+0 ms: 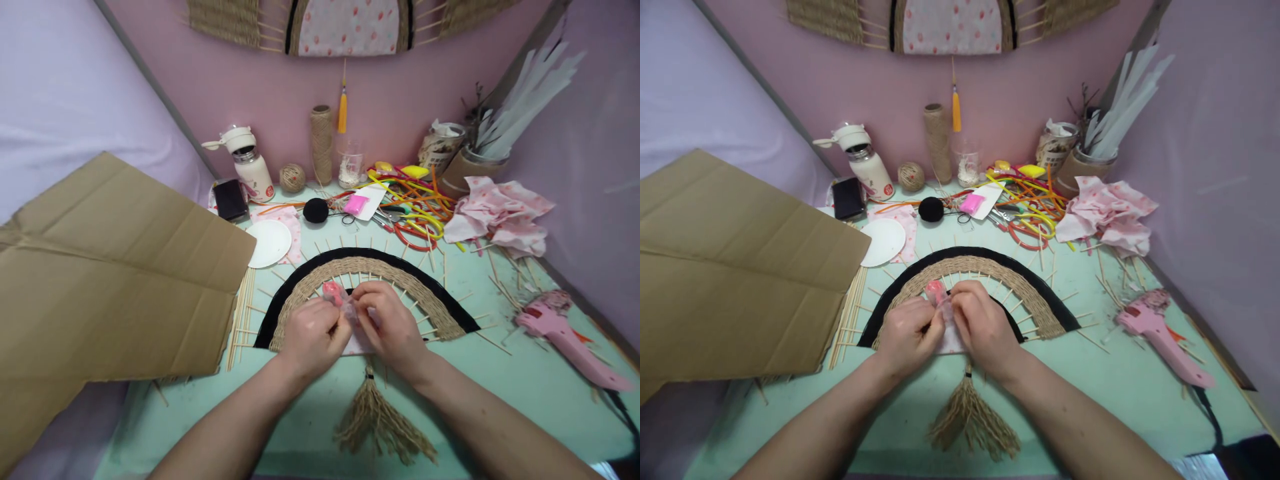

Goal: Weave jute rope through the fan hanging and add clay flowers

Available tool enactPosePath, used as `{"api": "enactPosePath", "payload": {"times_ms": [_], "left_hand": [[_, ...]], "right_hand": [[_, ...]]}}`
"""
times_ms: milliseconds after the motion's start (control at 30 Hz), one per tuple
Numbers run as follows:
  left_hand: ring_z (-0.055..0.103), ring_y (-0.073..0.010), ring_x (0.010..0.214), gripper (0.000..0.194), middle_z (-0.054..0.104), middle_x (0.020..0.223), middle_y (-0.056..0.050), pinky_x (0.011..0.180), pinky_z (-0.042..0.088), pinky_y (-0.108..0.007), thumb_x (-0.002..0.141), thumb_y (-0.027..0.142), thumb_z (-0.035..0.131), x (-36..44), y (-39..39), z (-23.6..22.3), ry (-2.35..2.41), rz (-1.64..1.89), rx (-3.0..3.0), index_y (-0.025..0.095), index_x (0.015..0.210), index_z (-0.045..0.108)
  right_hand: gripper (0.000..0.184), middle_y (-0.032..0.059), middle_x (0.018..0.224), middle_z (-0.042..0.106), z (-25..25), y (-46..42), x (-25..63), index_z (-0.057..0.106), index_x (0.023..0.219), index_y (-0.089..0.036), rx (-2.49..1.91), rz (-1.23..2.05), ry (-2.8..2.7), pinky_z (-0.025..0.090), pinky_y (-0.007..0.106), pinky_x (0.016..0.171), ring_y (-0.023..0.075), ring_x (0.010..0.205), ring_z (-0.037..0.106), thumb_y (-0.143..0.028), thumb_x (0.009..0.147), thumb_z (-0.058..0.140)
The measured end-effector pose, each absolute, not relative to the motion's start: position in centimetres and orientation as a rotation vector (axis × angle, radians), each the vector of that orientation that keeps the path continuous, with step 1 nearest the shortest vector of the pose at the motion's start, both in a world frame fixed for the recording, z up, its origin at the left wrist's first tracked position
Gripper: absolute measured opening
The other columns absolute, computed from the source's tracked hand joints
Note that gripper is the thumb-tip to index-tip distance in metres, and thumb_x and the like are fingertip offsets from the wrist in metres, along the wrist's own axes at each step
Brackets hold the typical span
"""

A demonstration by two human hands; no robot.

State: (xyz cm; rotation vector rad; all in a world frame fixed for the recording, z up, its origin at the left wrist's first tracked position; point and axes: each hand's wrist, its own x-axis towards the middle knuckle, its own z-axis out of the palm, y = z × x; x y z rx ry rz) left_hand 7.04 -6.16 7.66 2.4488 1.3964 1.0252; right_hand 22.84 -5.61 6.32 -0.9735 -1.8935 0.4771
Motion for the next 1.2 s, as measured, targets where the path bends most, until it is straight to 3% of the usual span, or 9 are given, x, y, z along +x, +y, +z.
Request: {"api": "enactPosePath", "payload": {"times_ms": [167,267,433,567,800,900,1033,1133,1200], "left_hand": [[0.041,-0.0101,0.047,0.035,0.046,0.046,0.001,0.051,0.031,-0.026,0.083,0.015,0.046,7.1,-6.3,7.7,1.403,1.039,2.467,0.018,0.048,0.044],[0.045,-0.0114,0.049,0.034,0.05,0.049,-0.001,0.052,0.034,-0.026,0.084,0.015,0.046,7.2,-6.4,7.4,1.414,1.026,2.508,0.018,0.05,0.047],[0.051,-0.0144,0.057,0.027,0.056,0.055,-0.003,0.059,0.042,-0.028,0.083,0.015,0.046,7.3,-6.5,7.1,1.357,0.972,2.61,0.017,0.057,0.054],[0.051,-0.0151,0.058,0.027,0.056,0.055,-0.004,0.059,0.042,-0.028,0.084,0.014,0.046,7.3,-6.5,7.4,1.319,0.985,2.665,0.017,0.059,0.055],[0.048,-0.0142,0.058,0.027,0.054,0.057,-0.003,0.057,0.038,-0.028,0.085,0.015,0.046,7.7,-7.0,7.5,1.126,0.988,2.634,0.018,0.058,0.051],[0.047,-0.0134,0.061,0.025,0.051,0.06,-0.001,0.06,0.038,-0.028,0.087,0.017,0.044,7.4,-6.9,7.8,1.197,1.048,2.36,0.018,0.062,0.048],[0.055,-0.0138,0.078,0.008,0.059,0.085,-0.003,0.072,0.045,-0.028,0.087,0.027,0.052,6.7,-5.8,8.1,1.402,1.292,1.59,0.019,0.086,0.052],[0.061,-0.0158,0.091,0.022,0.063,0.102,-0.005,0.081,0.048,-0.032,0.082,0.03,0.06,6.4,-5.0,8.1,1.2,1.289,1.225,0.02,0.102,0.054],[0.062,-0.0167,0.092,0.021,0.066,0.099,-0.005,0.086,0.048,-0.034,0.08,0.029,0.063,6.4,-4.7,8.0,1.131,1.264,1.173,0.019,0.098,0.06]], "right_hand": [[0.012,0.0022,0.093,0.062,6.6,-6.2,22.4,0.059,0.095,-0.023,-1.149,0.791,-1.751,0.051,0.029,0.076,0.0162,0.086,0.06,-0.02,0.087,0.051],[0.023,0.003,0.104,0.064,6.2,-6.3,22.1,0.058,0.11,-0.025,-1.246,0.926,-1.681,0.052,0.031,0.08,0.0175,0.092,0.062,-0.027,0.088,0.052],[0.036,0.0076,0.127,0.056,5.8,-5.9,22.2,0.058,0.123,-0.026,-1.106,0.786,-1.877,0.045,0.041,0.098,0.0228,0.113,0.055,-0.023,0.088,0.051],[0.042,0.009,0.132,0.054,6.2,-5.7,22.3,0.053,0.13,-0.026,-0.957,0.689,-1.985,0.045,0.041,0.101,0.021,0.119,0.052,-0.016,0.09,0.044],[0.032,0.0037,0.12,0.064,6.5,-5.4,22.4,0.065,0.115,-0.03,-1.098,0.836,-1.657,0.046,0.042,0.1,0.0197,0.112,0.058,-0.019,0.089,0.051],[0.02,0.0042,0.109,0.069,6.9,-4.8,23.0,0.072,0.1,-0.028,-1.155,1.135,-1.373,0.051,0.042,0.092,0.0219,0.101,0.064,-0.028,0.082,0.062],[0.027,0.0038,0.094,0.073,7.3,-4.4,23.4,0.071,0.101,-0.026,-1.041,1.613,-1.02,0.057,0.036,0.081,0.0184,0.083,0.069,-0.034,0.075,0.07],[0.031,0.0045,0.091,0.072,7.4,-4.4,23.2,0.07,0.103,-0.023,-0.955,1.784,-0.909,0.057,0.032,0.078,0.0163,0.081,0.068,-0.033,0.073,0.072],[0.031,0.005,0.094,0.072,7.5,-4.4,23.0,0.07,0.102,-0.022,-0.922,1.84,-0.851,0.058,0.029,0.076,0.0145,0.08,0.068,-0.033,0.073,0.073]]}}
